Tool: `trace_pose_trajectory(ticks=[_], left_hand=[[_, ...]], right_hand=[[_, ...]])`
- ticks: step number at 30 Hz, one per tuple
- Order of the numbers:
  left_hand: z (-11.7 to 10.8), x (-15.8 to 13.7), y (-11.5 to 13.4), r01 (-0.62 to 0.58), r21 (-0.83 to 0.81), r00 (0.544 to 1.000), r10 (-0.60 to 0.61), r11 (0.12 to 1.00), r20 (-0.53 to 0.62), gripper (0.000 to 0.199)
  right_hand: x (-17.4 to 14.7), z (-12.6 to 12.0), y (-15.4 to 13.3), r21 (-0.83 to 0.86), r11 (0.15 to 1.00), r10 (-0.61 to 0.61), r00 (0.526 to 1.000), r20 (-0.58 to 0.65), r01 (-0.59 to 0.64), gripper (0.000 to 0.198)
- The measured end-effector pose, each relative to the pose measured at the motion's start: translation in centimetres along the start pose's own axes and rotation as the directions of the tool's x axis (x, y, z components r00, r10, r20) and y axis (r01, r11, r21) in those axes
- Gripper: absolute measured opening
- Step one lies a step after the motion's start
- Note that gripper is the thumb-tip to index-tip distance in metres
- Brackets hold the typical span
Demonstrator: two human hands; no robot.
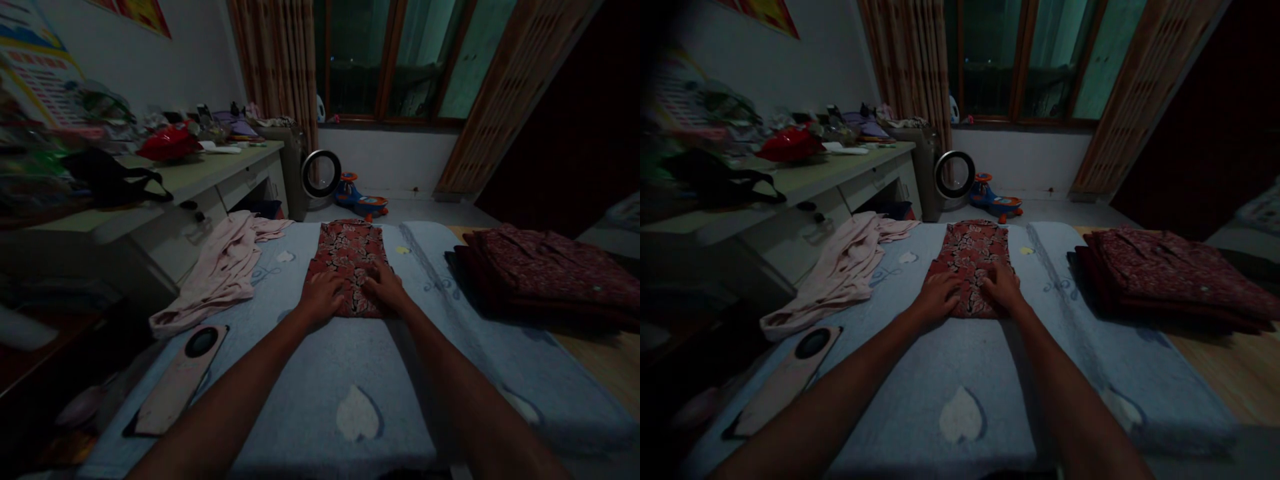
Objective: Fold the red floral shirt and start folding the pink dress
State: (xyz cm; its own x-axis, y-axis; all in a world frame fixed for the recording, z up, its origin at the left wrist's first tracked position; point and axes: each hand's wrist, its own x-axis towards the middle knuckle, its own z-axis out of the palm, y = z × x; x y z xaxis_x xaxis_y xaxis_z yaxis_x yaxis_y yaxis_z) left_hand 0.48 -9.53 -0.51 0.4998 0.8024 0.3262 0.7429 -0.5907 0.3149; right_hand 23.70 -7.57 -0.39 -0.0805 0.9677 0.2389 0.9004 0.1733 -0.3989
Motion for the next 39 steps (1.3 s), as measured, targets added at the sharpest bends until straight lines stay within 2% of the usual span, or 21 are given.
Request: trace_pose_trajectory(ticks=[2, 6, 10, 12, 17, 22, 25, 30, 39], left_hand=[[-1.2, -2.2, -1.1, -0.042, 0.002, 0.998, 0.042, 0.999, 0.045, 0.047], [-2.7, -5.9, -2.8, -0.061, 0.087, 0.995, 0.054, 0.994, 0.084, 0.067], [-3.1, -7.1, -2.6, -0.054, 0.186, 0.993, 0.034, 0.981, 0.113, 0.053], [-3.1, -7.0, -2.3, -0.038, 0.239, 0.994, 0.011, 0.97, 0.112, 0.047], [-2.7, -6.7, -2.4, 0.066, 0.33, 0.992, -0.098, 0.942, 0.082, 0.056], [-1.7, -7.1, -3.7, 0.105, 0.291, 0.992, -0.119, 0.951, 0.03, 0.054], [-1.2, -6.9, -4.6, 0.078, 0.206, 0.997, -0.082, 0.975, 0.01, 0.058], [-1.1, -5.8, -5.8, 0.039, 0.081, 0.999, -0.042, 0.996, 0.026, 0.063], [-1.4, -5.6, -6.3, -0.002, 0.044, 0.998, -0.001, 0.999, 0.071, 0.06]], right_hand=[[-1.3, -1.8, 0.4, -0.002, 0.998, -0.062, 0.998, 0.011, 0.062, 0.048], [-5.7, -4.0, 0.7, -0.123, 0.956, -0.244, 0.953, 0.179, 0.268, 0.034], [-9.4, -3.6, 0.8, -0.268, 0.923, -0.223, 0.952, 0.211, 0.275, 0.051], [-10.0, -3.2, 1.0, -0.312, 0.918, -0.18, 0.959, 0.22, 0.244, 0.052], [-9.7, -2.9, 1.6, -0.387, 0.91, -0.083, 0.978, 0.19, 0.152, 0.048], [-9.8, -2.7, 1.6, -0.403, 0.91, -0.052, 0.992, 0.117, 0.095, 0.039], [-9.8, -2.5, 1.7, -0.394, 0.913, -0.076, 0.994, 0.081, 0.101, 0.036], [-9.3, -2.4, 2.5, -0.377, 0.914, -0.12, 0.988, 0.095, 0.148, 0.037], [-8.3, -2.8, 4.5, -0.288, 0.929, -0.205, 0.972, 0.118, 0.231, 0.044]])
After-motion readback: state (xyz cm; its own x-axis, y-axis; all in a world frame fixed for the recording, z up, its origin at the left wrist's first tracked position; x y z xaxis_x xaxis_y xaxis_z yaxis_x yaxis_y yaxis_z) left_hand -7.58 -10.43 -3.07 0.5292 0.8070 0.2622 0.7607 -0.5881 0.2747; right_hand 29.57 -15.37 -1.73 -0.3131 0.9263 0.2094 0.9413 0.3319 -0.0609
